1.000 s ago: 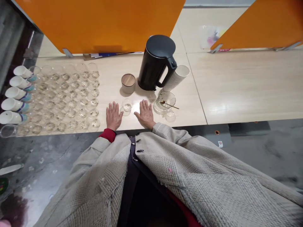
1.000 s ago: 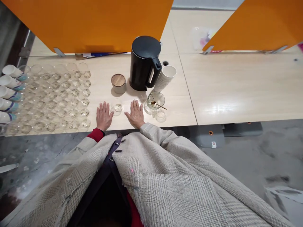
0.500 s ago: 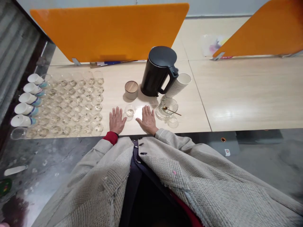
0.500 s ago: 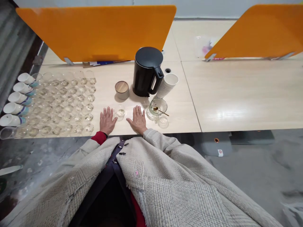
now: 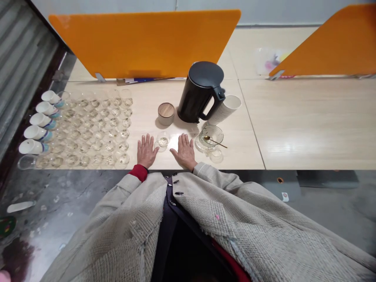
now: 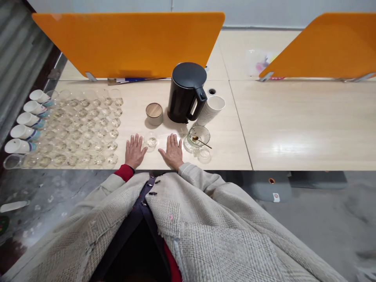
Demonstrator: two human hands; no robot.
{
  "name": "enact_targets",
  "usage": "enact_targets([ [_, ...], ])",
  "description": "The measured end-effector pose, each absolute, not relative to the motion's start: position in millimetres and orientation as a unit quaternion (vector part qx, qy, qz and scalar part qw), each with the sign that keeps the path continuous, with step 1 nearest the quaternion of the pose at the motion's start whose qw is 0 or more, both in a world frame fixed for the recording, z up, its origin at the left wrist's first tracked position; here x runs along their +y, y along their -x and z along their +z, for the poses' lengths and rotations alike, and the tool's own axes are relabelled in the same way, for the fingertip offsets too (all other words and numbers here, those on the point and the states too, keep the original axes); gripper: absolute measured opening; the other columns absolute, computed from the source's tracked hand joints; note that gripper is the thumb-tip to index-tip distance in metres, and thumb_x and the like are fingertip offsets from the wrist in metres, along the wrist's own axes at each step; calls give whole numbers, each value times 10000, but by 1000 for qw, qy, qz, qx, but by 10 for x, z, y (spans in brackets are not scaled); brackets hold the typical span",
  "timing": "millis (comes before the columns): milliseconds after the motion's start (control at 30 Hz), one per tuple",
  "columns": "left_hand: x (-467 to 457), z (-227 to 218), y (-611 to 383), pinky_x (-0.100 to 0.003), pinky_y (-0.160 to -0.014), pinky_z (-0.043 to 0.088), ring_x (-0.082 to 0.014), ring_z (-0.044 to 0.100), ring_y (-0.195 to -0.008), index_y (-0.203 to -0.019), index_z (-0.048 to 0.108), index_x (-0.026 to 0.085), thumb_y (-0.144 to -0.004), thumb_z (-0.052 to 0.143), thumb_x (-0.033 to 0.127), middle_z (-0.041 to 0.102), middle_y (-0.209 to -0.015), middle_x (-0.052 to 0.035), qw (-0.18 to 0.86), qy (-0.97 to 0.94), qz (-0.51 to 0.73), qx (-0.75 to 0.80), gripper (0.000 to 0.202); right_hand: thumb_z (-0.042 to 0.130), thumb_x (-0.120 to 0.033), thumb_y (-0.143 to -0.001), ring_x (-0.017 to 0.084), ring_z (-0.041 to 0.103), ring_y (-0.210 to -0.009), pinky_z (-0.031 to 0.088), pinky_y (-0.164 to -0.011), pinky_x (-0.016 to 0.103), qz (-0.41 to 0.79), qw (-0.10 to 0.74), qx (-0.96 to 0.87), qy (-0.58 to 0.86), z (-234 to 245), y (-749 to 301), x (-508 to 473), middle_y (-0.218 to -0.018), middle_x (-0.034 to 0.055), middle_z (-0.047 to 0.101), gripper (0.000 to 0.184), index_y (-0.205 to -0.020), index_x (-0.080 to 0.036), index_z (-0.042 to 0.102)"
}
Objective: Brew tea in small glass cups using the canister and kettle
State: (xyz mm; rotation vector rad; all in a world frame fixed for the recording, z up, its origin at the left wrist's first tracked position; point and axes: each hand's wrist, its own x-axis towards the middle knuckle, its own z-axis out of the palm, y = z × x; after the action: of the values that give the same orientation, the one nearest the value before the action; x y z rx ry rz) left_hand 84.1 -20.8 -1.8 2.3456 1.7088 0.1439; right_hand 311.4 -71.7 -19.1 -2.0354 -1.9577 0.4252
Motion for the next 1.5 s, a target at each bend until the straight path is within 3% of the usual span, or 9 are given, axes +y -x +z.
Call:
enact_targets([
  [1500,-191,-55,-818,-611,-1372,90,-378,123,-1694,-1690,352,111,-1081,416,491,192,-1806,-151,108,-809,70,573,720,436,-624,-1067,345,78,-1707,-9,-1362,579,158,122,-669,716,-117,-3102,-680,-1800,247,140,910,-1695,5,242],
])
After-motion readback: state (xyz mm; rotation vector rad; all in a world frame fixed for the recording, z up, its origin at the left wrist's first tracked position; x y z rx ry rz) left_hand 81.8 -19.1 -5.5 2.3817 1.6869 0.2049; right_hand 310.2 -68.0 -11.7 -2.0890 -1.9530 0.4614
